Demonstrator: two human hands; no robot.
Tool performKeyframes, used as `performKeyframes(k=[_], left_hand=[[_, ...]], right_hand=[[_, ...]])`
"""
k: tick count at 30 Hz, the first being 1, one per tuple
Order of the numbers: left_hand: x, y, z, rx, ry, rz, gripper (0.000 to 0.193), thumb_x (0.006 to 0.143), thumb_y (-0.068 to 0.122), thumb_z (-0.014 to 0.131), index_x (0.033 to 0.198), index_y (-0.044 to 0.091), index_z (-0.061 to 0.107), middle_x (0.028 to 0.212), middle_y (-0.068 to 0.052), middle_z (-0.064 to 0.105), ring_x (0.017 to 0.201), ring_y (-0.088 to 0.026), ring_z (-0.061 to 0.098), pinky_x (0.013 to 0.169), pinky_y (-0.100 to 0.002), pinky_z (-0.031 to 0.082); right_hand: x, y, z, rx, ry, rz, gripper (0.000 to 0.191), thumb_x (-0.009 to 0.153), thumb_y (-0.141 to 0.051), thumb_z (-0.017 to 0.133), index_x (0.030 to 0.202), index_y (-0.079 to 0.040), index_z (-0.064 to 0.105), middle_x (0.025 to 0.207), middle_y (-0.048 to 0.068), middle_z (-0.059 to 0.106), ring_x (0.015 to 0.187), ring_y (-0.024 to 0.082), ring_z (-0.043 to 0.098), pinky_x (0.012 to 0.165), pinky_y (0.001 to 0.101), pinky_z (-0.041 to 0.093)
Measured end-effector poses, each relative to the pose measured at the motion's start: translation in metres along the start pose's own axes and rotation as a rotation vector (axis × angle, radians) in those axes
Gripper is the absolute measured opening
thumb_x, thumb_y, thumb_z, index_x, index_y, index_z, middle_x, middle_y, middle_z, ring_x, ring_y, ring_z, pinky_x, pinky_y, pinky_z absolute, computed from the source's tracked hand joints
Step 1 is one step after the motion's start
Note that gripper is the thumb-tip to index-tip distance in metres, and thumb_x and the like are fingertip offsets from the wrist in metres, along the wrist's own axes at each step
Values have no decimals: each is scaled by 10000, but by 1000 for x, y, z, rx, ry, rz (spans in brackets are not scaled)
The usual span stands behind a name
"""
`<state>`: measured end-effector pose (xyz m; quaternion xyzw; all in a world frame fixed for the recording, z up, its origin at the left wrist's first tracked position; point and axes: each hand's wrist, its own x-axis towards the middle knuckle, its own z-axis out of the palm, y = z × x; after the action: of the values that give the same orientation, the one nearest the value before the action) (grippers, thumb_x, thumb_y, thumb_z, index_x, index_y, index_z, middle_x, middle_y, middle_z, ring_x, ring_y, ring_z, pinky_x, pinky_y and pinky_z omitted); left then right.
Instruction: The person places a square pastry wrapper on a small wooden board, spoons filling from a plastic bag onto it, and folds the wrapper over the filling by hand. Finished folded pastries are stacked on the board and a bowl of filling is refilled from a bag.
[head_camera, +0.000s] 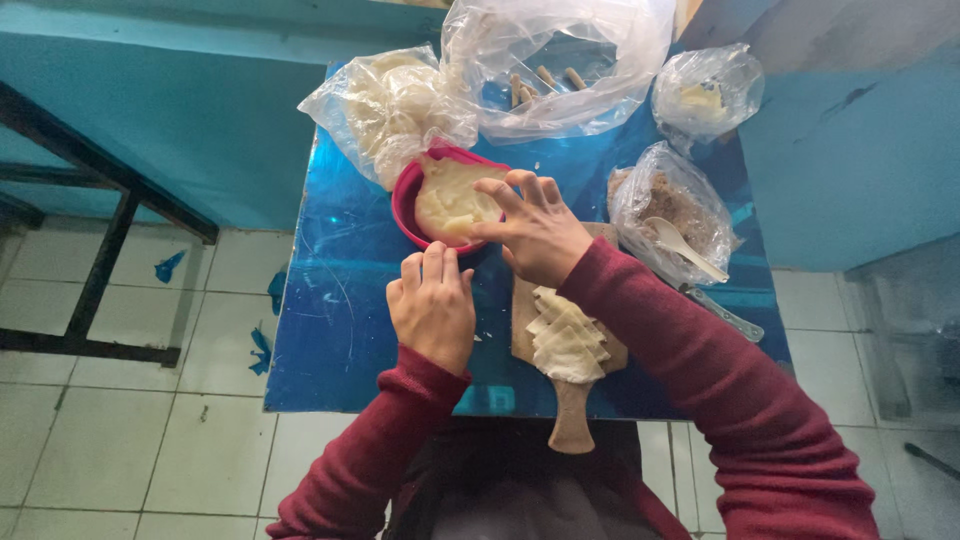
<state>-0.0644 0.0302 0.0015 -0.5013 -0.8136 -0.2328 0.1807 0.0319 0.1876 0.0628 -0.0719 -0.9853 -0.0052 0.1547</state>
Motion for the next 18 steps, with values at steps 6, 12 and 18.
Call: performKeyframes(k=[6,12,18], left_hand=[[0,0,-3,-9,-3,11,376,943,312,657,1206,47,695,1276,-59,646,1158,-233,558,846,-405,443],[-13,10,-16,-261,-42,44,361,950,235,632,1266,64,662,1295,-78,635,1229,-251,554,942,-438,431],[-52,44,-22,-317,-168,323,498,963,211,574,1412,-6,559,1493,-148,534,1453,-296,417,1130,-493,333]], right_hand=[[-1,9,-4,195,-20,128,294,720,-53,716,948,-237,742,1333,57,535,1276,346,422,1062,475,359],[-42,23,-20,733,-105,185,300,792,2,572,1001,-152,722,1221,70,639,1220,290,528,1098,412,381],[-125,8,-42,799,-269,357,457,733,58,545,1077,-157,757,1294,89,597,1270,281,487,1124,406,324]])
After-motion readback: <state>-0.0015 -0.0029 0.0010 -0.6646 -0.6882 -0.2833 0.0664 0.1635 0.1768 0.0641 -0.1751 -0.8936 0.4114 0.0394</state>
